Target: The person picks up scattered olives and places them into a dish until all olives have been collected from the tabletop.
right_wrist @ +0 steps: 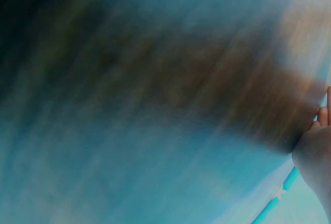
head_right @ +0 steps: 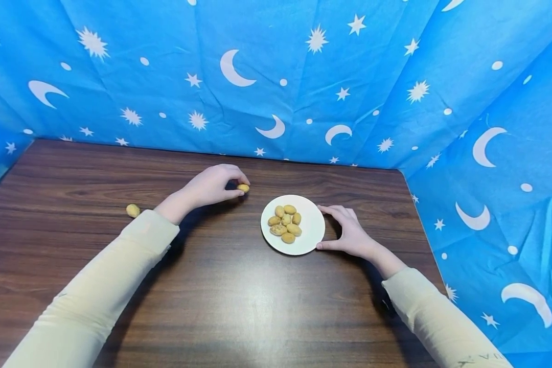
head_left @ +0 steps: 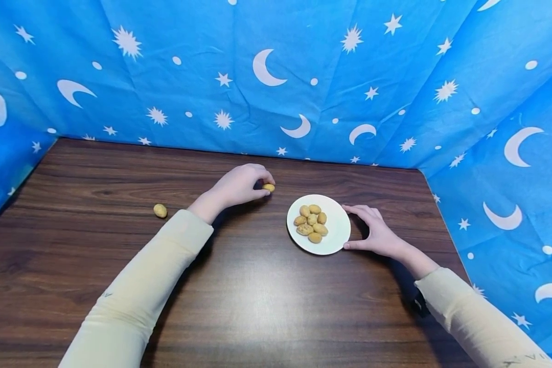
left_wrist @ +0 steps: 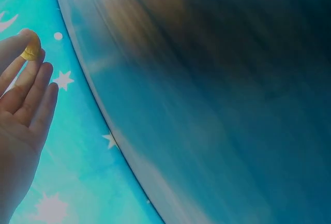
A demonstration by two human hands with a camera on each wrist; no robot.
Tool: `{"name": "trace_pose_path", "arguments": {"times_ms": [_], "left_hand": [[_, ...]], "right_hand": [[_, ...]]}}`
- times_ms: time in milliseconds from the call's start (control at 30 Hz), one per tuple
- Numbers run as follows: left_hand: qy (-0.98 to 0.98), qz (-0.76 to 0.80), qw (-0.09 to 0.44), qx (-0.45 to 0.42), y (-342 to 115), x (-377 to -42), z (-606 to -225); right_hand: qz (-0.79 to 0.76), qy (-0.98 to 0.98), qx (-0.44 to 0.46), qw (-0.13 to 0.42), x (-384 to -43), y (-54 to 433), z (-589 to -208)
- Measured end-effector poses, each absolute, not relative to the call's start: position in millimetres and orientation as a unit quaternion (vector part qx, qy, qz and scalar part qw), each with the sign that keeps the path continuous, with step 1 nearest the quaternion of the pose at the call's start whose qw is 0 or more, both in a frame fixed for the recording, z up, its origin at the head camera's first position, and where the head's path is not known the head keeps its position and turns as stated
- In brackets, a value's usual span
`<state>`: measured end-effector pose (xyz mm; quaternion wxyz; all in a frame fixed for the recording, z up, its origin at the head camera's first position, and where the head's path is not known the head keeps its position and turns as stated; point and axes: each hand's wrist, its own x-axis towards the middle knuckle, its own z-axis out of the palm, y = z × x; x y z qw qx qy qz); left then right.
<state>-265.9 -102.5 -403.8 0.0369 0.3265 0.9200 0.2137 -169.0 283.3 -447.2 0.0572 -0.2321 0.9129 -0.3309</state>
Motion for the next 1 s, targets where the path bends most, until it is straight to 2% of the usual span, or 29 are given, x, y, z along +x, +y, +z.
{"name": "trace_pose_path", "arguments": {"times_ms": [1000], "left_hand": [[0.883,0.210,0.068,0.415,-13.6,-246.0,-402.6]], "right_hand": [[-0.329,0.915,-0.227,0.058,-169.4,282.2,-447.3]]}}
